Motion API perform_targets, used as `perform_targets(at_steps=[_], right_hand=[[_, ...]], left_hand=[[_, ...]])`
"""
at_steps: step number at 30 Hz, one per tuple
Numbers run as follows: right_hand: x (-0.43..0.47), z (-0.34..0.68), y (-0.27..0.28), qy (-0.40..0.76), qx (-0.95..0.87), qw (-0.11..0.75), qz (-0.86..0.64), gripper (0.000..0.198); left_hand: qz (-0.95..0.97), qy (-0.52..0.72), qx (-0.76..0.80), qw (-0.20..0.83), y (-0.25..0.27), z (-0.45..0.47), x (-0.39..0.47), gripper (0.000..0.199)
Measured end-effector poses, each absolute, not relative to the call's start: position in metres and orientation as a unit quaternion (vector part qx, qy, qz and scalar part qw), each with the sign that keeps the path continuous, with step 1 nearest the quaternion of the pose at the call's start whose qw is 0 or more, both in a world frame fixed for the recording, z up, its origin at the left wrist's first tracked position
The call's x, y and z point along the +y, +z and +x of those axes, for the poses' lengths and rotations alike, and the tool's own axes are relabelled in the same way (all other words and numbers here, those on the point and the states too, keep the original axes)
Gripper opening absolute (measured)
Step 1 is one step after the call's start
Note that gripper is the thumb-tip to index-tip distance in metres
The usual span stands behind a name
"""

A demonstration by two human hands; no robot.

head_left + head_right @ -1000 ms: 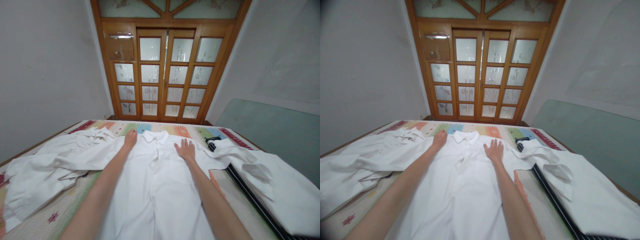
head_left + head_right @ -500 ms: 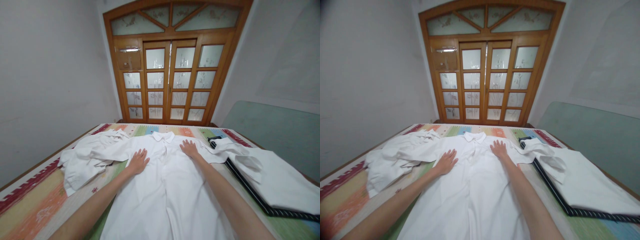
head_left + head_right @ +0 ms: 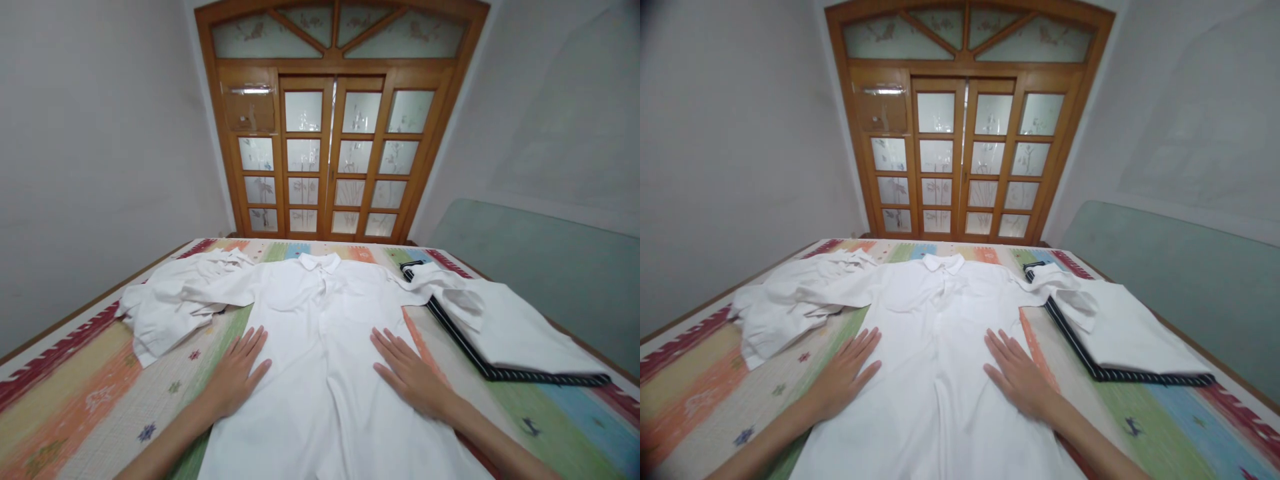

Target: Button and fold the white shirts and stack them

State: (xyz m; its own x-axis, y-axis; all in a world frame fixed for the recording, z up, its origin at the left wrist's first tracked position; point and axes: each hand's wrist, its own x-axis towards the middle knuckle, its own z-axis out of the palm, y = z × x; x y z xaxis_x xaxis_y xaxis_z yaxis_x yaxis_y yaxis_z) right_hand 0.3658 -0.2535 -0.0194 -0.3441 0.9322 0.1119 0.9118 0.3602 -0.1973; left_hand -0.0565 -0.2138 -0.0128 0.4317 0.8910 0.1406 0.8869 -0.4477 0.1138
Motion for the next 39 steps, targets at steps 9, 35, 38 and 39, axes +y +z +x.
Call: perform_targets(at_steps=[9,35,38,39], right_hand=[[-0.351,0.415,0.006,0.128,-0.777,0.103,-0.607,0.064],[-0.414,0.422,0.005,-0.051,-0.818,0.263,-0.508,0.033],[-0.418,0.418,0.000,-0.129,-0.797,0.267,-0.527,0.030],[-0.420,0.418,-0.001,-0.157,-0.789,0.268,-0.530,0.030]], left_hand=[[0.756,0.128,0.642,0.004,-0.031,-0.073,-0.249,0.085],[0.636,0.268,0.624,0.366,0.026,-0.089,-0.362,0.042],[0.636,0.288,0.656,0.287,0.035,-0.083,-0.366,0.039],[0.630,0.295,0.669,0.261,0.036,-0.082,-0.367,0.038]])
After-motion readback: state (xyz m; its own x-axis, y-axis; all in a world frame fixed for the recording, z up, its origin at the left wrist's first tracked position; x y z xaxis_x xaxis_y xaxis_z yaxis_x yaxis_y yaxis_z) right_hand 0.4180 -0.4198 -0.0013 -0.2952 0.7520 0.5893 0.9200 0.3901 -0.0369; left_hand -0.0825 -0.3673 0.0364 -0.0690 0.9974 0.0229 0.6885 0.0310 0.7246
